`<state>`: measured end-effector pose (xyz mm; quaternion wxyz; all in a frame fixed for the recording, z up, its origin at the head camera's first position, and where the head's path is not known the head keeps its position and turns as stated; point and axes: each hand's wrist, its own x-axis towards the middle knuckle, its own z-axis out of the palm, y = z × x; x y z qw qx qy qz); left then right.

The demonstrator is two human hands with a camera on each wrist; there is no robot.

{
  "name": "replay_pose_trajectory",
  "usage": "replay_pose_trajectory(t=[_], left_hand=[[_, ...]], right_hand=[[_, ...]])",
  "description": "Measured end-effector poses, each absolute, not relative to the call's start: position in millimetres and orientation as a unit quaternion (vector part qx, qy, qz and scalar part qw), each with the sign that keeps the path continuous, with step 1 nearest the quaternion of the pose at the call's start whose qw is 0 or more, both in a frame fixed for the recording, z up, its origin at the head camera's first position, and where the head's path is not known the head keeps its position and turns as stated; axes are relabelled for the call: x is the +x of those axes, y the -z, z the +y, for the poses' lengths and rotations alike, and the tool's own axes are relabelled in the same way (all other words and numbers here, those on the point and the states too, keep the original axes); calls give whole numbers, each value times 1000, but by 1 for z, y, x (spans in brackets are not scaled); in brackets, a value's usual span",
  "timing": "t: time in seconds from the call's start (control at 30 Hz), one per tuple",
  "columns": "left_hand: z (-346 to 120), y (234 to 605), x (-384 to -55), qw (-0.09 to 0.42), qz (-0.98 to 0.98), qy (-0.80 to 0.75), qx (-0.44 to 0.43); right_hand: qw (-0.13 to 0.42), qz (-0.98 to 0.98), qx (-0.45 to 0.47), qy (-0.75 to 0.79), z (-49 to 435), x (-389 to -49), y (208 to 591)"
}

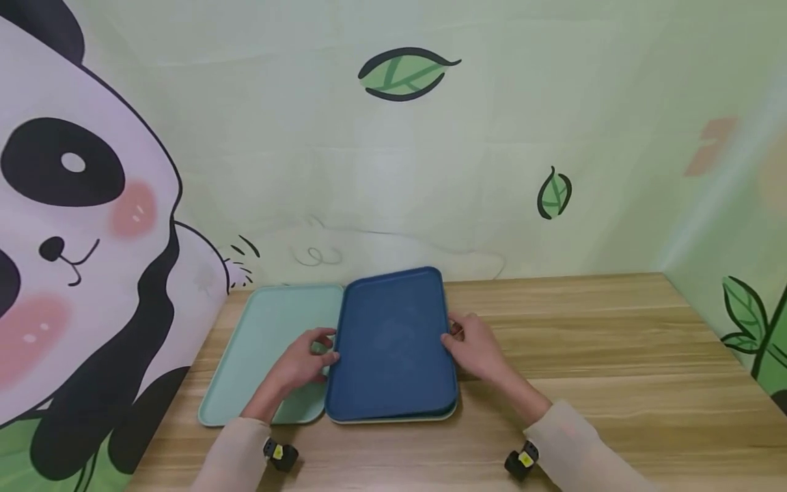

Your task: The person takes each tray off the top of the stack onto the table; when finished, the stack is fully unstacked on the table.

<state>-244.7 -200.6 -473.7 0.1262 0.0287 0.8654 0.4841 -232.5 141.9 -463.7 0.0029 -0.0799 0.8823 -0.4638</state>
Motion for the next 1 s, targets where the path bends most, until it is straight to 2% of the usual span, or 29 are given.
replay_pose_trajectory(t=[0.23, 0.4, 0.77, 1.0], left_hand=[[-202, 474, -245, 124, 868, -481, 24], [-201, 474, -246, 122, 869, -479, 18], [-204, 470, -248, 152, 850, -505, 12], [-201, 465, -248, 143, 858, -494, 14]], right_hand=[[117, 760, -11, 639, 146, -235, 455], [157, 726, -4, 670, 150, -239, 457], [153, 713, 19, 684, 154, -243, 466], [147, 700, 22, 699, 159, -241, 462]])
